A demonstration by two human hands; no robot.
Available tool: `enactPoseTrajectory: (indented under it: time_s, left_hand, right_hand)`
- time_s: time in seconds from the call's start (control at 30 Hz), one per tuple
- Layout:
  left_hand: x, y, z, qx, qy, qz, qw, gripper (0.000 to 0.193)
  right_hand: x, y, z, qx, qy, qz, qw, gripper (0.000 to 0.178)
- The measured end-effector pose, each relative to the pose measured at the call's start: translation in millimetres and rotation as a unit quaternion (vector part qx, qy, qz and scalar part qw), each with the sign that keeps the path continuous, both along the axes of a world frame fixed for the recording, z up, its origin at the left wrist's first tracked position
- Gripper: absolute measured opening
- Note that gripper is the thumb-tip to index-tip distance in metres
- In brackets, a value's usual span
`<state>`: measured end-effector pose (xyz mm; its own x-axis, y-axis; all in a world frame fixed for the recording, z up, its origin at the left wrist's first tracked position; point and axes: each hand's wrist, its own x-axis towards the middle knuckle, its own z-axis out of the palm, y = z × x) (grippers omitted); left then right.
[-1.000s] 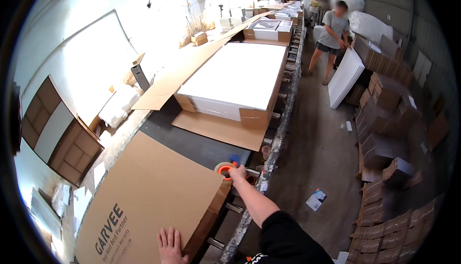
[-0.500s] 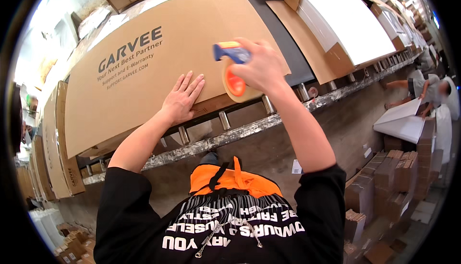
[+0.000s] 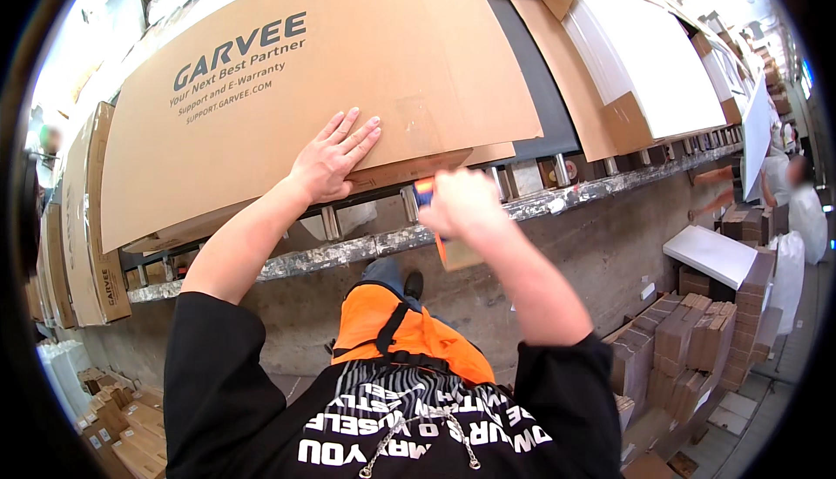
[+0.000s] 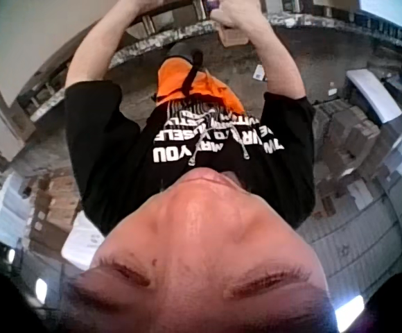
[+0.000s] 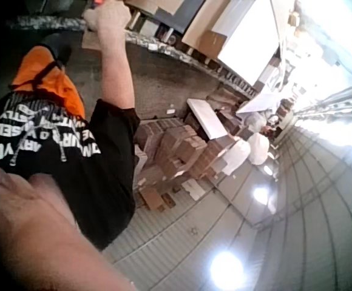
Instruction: The person seals cardboard boxes using a tape dispenser and adds foam padding to one box.
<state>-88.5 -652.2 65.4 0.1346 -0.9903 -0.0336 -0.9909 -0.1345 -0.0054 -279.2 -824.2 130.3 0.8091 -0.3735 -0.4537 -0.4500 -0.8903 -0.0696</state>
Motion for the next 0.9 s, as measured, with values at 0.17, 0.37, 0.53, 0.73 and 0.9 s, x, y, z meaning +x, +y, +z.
enactPoseTrajectory:
  time_s: [0.17, 0.37, 0.53, 0.73, 0.9]
  left_hand:
    - [2, -12, 6, -0.025, -0.005, -0.016, 1.0, 0.093]
    - [-1, 5, -7, -0.07, -0.016, -0.022, 0.997, 0.093]
    - [0, 34, -4, -0.008, 0.009, 0.11, 0.994, 0.107]
    - [102, 290, 7, 0.078, -0.077, 0.077, 0.991, 0.094]
    - [117, 295, -4, -0.007, -0.125, -0.033, 0.992, 0.079]
  right_hand:
    - [38, 18, -23, 0.007, 0.012, -0.035, 0.999, 0.027]
    - [17, 56, -76, -0.033, 0.025, -0.073, 0.996, 0.048]
    - [-47, 83, -82, -0.038, -0.085, -0.18, 0.979, 0.051]
    - [-145, 149, -61, -0.024, -0.204, -0.364, 0.908, 0.059]
    - [-34, 209, 11, 0.135, -0.426, -0.3, 0.843, 0.061]
